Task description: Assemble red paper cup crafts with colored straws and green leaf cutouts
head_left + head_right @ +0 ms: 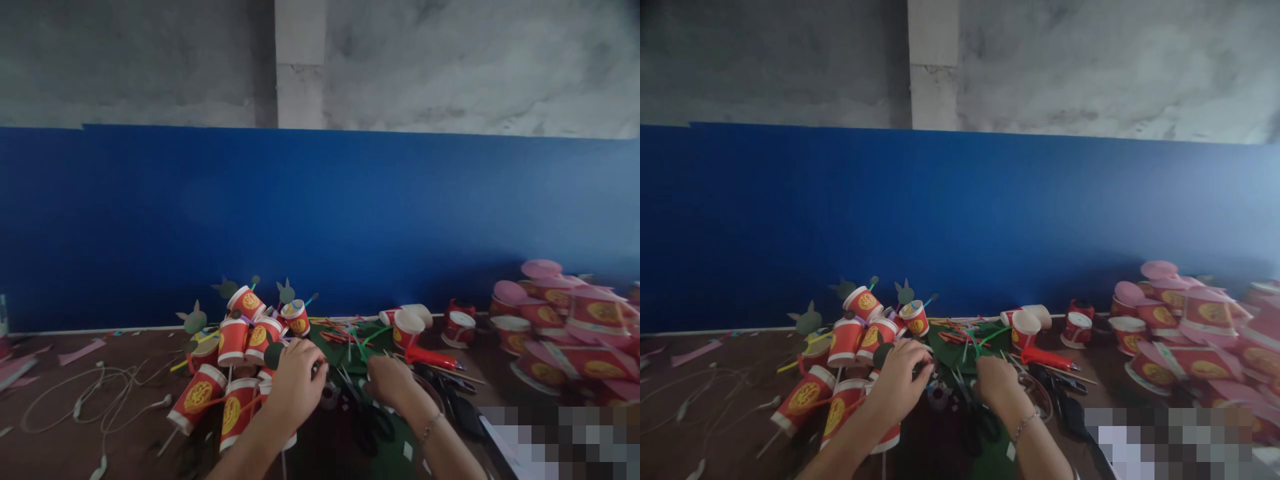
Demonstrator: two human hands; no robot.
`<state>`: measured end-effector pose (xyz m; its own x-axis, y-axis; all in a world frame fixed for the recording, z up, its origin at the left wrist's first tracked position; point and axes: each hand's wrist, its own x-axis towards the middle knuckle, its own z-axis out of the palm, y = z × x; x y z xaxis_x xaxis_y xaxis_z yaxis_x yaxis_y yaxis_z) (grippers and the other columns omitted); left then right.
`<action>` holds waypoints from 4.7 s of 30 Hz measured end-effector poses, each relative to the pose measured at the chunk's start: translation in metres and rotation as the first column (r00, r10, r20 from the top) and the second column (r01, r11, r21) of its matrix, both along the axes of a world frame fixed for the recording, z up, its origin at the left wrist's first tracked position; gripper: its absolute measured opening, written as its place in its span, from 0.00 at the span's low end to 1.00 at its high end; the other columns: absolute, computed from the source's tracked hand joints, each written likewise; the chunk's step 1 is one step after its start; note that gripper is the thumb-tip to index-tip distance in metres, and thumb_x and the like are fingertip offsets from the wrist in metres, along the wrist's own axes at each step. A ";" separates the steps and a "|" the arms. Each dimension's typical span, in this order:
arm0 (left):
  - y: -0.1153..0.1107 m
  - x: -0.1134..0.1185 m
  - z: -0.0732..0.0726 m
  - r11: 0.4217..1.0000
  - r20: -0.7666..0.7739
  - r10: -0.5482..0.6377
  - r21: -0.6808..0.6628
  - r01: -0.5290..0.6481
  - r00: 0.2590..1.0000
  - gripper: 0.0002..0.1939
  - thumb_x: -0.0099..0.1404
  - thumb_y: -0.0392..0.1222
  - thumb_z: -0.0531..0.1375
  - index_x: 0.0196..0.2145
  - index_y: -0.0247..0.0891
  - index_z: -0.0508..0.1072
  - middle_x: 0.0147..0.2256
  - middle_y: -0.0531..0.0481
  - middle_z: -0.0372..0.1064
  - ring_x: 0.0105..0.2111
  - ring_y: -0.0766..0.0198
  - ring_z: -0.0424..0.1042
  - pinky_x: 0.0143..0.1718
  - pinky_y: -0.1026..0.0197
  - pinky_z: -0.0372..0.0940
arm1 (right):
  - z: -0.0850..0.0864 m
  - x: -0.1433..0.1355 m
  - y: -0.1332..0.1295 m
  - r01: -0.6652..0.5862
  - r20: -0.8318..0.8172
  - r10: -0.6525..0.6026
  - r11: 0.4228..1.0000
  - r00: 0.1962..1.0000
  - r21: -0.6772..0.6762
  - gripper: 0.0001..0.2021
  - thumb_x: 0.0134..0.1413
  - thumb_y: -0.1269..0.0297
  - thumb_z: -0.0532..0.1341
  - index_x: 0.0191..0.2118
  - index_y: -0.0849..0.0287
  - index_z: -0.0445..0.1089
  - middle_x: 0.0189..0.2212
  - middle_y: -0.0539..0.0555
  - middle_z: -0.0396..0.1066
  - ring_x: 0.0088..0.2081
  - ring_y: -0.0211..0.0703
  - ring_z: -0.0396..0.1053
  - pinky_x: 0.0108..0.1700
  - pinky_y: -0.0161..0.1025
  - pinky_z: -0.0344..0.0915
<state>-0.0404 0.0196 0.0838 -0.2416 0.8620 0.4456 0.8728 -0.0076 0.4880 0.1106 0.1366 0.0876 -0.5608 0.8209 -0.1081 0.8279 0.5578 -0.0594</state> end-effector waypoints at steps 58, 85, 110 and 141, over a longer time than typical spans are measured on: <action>-0.006 -0.007 0.008 0.974 0.811 -0.190 0.085 0.210 0.552 0.39 0.49 0.26 0.56 0.59 0.44 0.55 0.52 0.45 0.58 0.29 0.73 0.67 0.31 0.66 0.68 | -0.003 -0.030 -0.017 -0.374 -0.913 -0.183 0.869 0.363 -0.324 0.07 0.42 0.65 0.58 0.28 0.61 0.71 0.21 0.50 0.70 0.25 0.40 0.69 0.28 0.35 0.64; 0.005 -0.012 -0.005 0.978 0.902 -0.164 0.094 0.188 0.400 0.36 0.43 0.29 0.61 0.52 0.40 0.62 0.45 0.47 0.61 0.27 0.72 0.64 0.29 0.65 0.61 | -0.005 -0.030 -0.016 -0.400 -0.911 -0.177 0.855 0.372 -0.330 0.05 0.42 0.68 0.58 0.28 0.60 0.70 0.20 0.48 0.69 0.23 0.38 0.66 0.25 0.33 0.60; 0.010 -0.012 -0.014 0.965 0.862 -0.147 0.018 0.261 0.486 0.13 0.51 0.38 0.62 0.36 0.34 0.71 0.30 0.49 0.72 0.32 0.61 0.71 0.33 0.62 0.64 | 0.001 -0.028 -0.021 -0.338 -0.913 -0.100 0.909 0.396 -0.246 0.12 0.39 0.76 0.58 0.33 0.59 0.62 0.18 0.42 0.64 0.23 0.36 0.63 0.26 0.33 0.57; 0.006 -0.038 -0.008 0.992 0.717 0.122 -0.088 -0.086 0.686 0.37 0.48 0.46 0.68 0.51 0.29 0.60 0.42 0.37 0.72 0.43 0.49 0.72 0.44 0.51 0.65 | 0.020 -0.010 -0.019 -0.199 -0.950 0.126 0.977 0.285 0.070 0.18 0.53 0.65 0.56 0.51 0.58 0.63 0.48 0.60 0.69 0.50 0.49 0.67 0.47 0.45 0.66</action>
